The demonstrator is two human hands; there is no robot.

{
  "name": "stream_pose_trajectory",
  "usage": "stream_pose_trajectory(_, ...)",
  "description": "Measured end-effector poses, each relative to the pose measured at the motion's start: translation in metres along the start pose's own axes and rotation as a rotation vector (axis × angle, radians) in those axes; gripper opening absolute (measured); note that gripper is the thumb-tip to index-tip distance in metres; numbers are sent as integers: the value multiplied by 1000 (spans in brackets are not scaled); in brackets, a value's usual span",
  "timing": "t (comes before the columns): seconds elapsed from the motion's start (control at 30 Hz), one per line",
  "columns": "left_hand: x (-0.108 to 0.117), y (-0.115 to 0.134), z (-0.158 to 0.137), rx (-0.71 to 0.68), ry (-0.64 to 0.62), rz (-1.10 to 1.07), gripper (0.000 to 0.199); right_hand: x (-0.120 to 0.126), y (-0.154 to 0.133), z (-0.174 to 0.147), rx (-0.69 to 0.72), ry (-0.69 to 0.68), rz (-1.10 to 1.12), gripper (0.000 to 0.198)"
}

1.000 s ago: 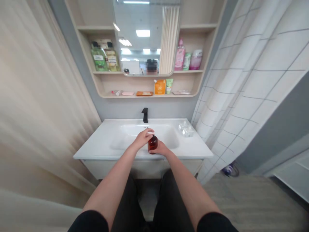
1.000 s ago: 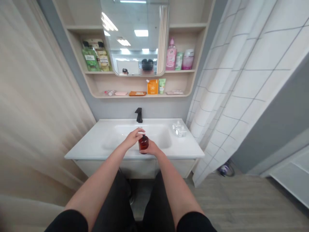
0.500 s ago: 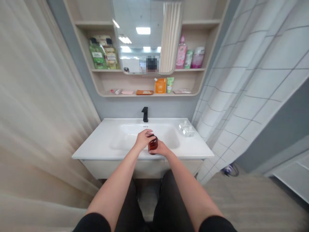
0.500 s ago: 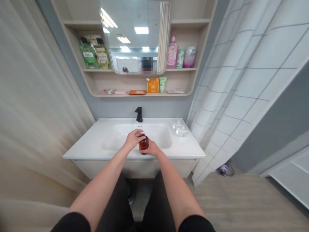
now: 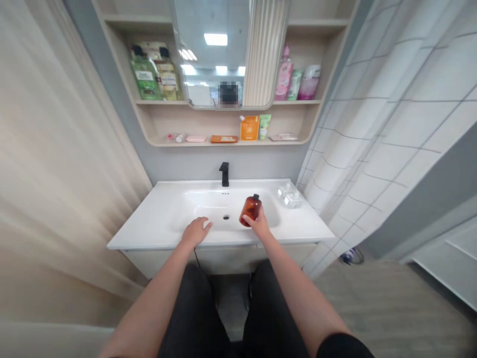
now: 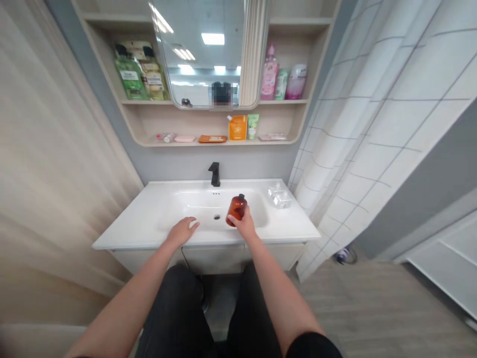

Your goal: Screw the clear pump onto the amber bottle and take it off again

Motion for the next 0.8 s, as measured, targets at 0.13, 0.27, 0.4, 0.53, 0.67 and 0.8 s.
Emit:
stream_pose_trajectory(0.13,-7,5,1,14,-66,80,60,77,13,-6,21,233,-173,87)
stream_pose_trajectory(0.27,-7,9,4,63,-118,109,64,187,40,-3,-65,394,-393,86)
stream_pose_trajectory(0.4,-6,8,5,94,-152,124,63,252,66,10,-209,444,-521,85)
stream_pose_trajectory(0.53,-3,10,2,101,-145,112,60,253,80,18,-273,343,-526,89)
stream_pose_trajectory(0.67,0,12,-1,110,-114,84,57,266,59,17,-167,473,-551,104)
stream_pose_trajectory(0.8,0,11,-1,116,-102,89,55,281,-3,55,115,489,-773,67)
Point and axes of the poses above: each hand's wrist, its own z-axis towards the middle knuckle, its own x-axis out of the back of the hand, y = z × x, the point moved 6 cm from there along z, towards the middle knuckle, and after that the axes turned 12 degrees about x, right-handed, at the moved point
